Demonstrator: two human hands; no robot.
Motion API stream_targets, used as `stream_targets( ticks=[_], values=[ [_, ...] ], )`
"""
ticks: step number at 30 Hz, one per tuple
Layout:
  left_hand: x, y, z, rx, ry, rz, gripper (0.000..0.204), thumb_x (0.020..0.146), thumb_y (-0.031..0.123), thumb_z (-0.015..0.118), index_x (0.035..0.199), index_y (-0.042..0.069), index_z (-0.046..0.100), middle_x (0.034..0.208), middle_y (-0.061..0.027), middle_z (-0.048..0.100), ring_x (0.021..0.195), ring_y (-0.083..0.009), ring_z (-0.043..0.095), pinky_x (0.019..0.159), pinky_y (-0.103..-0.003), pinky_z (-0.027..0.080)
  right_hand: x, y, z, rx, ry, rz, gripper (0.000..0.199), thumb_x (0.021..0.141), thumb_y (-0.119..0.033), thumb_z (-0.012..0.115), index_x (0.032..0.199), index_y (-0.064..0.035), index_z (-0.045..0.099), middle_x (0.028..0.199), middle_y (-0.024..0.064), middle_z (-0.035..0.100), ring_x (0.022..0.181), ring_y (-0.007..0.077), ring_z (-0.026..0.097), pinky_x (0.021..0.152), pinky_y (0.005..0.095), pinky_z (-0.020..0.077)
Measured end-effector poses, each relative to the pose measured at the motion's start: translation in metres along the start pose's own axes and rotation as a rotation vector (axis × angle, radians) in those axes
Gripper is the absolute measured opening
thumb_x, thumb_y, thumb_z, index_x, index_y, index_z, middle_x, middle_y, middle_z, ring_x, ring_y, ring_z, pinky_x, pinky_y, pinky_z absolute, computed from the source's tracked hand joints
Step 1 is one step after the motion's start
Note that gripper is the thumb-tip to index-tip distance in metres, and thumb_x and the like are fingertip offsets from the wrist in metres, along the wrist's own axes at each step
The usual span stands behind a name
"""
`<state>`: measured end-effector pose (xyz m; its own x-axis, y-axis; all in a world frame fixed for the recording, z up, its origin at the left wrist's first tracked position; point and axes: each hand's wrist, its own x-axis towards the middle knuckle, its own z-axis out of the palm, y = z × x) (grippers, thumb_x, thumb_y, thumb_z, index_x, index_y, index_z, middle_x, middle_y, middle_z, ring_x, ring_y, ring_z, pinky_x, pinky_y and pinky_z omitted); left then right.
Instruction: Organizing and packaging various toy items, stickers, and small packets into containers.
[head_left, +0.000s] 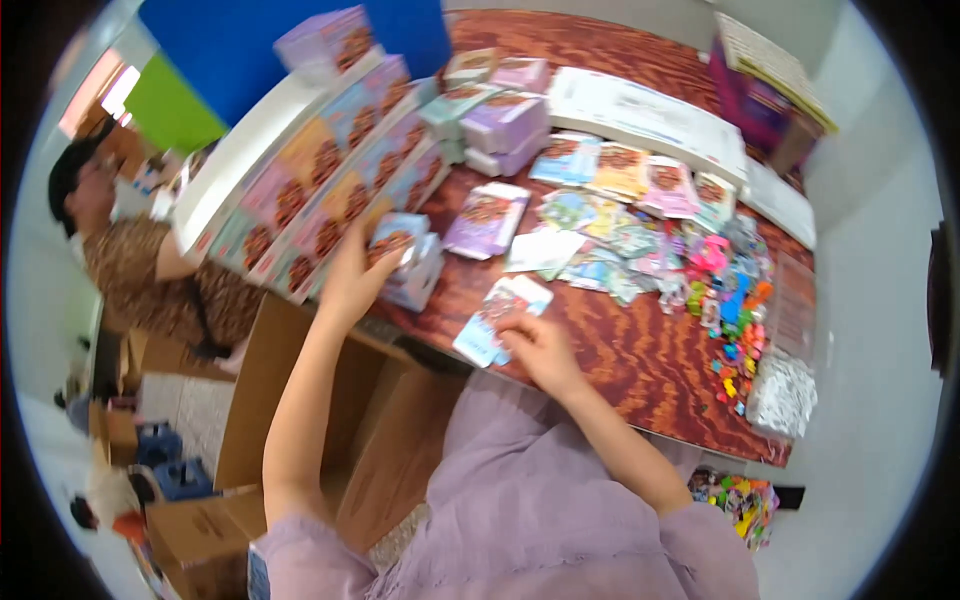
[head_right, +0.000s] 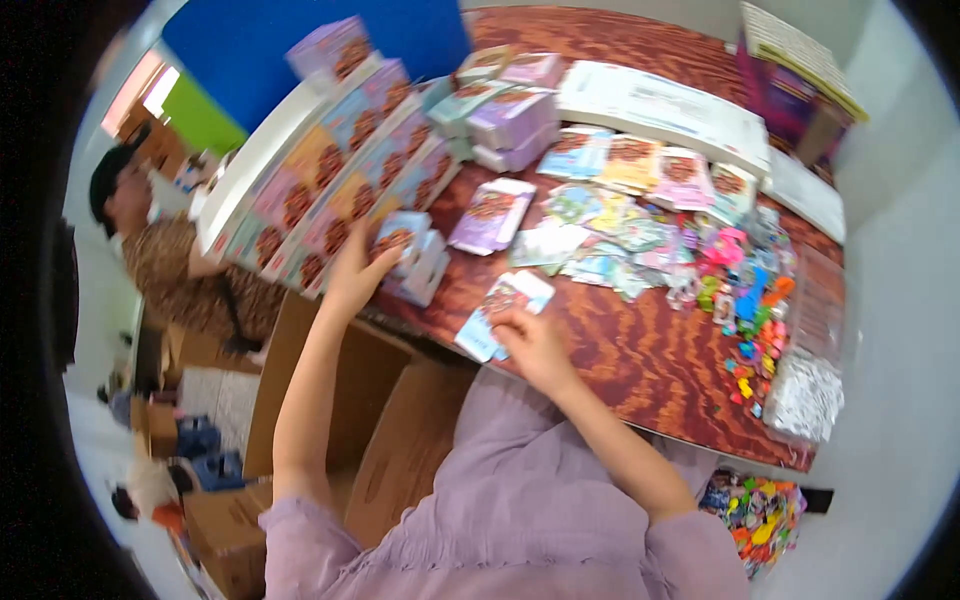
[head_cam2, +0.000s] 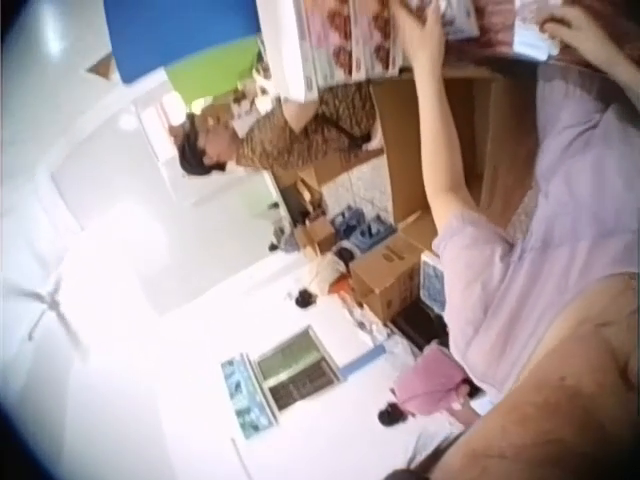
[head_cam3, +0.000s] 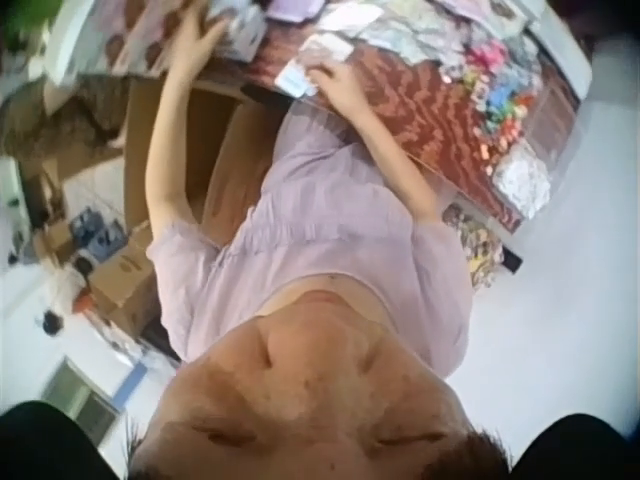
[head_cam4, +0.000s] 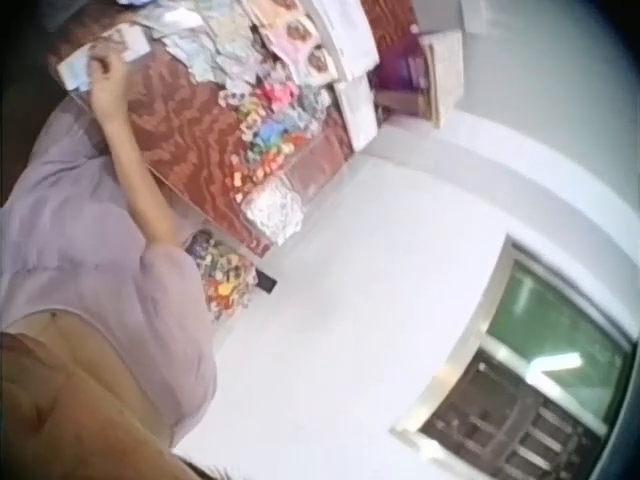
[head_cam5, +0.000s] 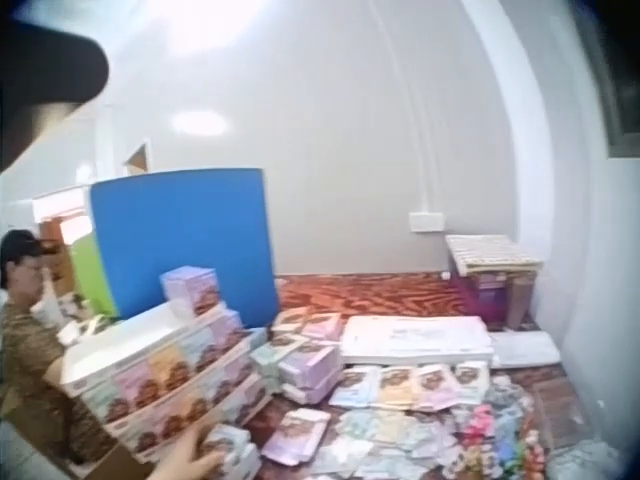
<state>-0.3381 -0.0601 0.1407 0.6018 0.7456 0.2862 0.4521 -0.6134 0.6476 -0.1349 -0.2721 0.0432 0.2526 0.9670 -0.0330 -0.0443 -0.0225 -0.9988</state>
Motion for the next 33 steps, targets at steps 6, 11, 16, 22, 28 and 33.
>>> stream_targets(
  ticks=[6,11,16,22,28,33],
  values=[
    [-0.057,0.092,0.073,-0.002,0.103,0.163,0.046,0.081,0.000,0.067,0.125,-0.003,0.055,0.121,-0.0232,0.059,0.114,-0.0410,0.055,0.099,-0.047,0.043,-0.028,-0.014,-0.065,-0.015,-0.018,0.184,0.016,0.093,-0.010,0.062,0.105,0.0000,0.067,0.094,0.0050,0.069,0.088,0.0098,0.063,0.076,0.0260,0.0521],
    [-0.106,0.114,0.153,-0.123,-0.244,0.268,0.040,0.083,0.008,0.072,0.119,-0.001,0.059,0.122,-0.0210,0.058,0.113,-0.0391,0.056,0.095,-0.042,0.047,-0.033,-0.065,-0.169,-0.345,0.109,-0.045,0.018,0.093,-0.015,0.063,0.105,-0.0019,0.068,0.089,0.0031,0.069,0.079,0.0096,0.065,0.069,0.0243,0.0517],
    [-0.103,0.128,0.206,-0.059,-0.161,0.268,0.058,0.081,0.016,0.074,0.132,-0.001,0.052,0.132,-0.0230,0.051,0.119,-0.0419,0.051,0.100,-0.046,0.042,0.010,-0.114,-0.316,-0.489,0.434,-0.087,0.021,0.088,-0.019,0.063,0.090,0.0000,0.070,0.072,0.0077,0.068,0.065,0.0144,0.066,0.061,0.0318,0.0513],
    [-0.107,0.132,0.213,0.016,-0.150,0.218,0.067,0.075,0.020,0.078,0.133,-0.001,0.051,0.130,-0.0235,0.052,0.117,-0.0441,0.052,0.098,-0.047,0.044,0.128,-0.179,-0.449,-1.264,0.854,-0.388,0.019,0.085,-0.020,0.060,0.084,-0.0050,0.072,0.083,0.0158,0.069,0.081,0.0364,0.065,0.072,0.0474,0.0503],
    [-0.114,0.105,0.241,0.119,-0.047,0.165,0.062,0.077,0.022,0.078,0.133,0.006,0.056,0.125,-0.0200,0.058,0.115,-0.0390,0.056,0.101,-0.049,0.045,0.219,-0.218,-0.497,-1.379,1.090,-0.308,0.017,0.086,-0.017,0.062,0.094,-0.0082,0.074,0.096,0.0130,0.070,0.098,0.0341,0.062,0.087,0.0458,0.0486],
    [-0.101,0.092,0.259,0.109,-0.070,0.179,0.060,0.077,0.021,0.078,0.131,0.006,0.058,0.123,-0.0193,0.059,0.113,-0.0382,0.057,0.100,-0.048,0.045,0.265,-0.215,-0.510,-1.536,1.047,-0.290,0.018,0.085,-0.015,0.063,0.099,-0.0139,0.075,0.103,0.0117,0.068,0.106,0.0326,0.060,0.091,0.0453,0.0479]
  ],
)
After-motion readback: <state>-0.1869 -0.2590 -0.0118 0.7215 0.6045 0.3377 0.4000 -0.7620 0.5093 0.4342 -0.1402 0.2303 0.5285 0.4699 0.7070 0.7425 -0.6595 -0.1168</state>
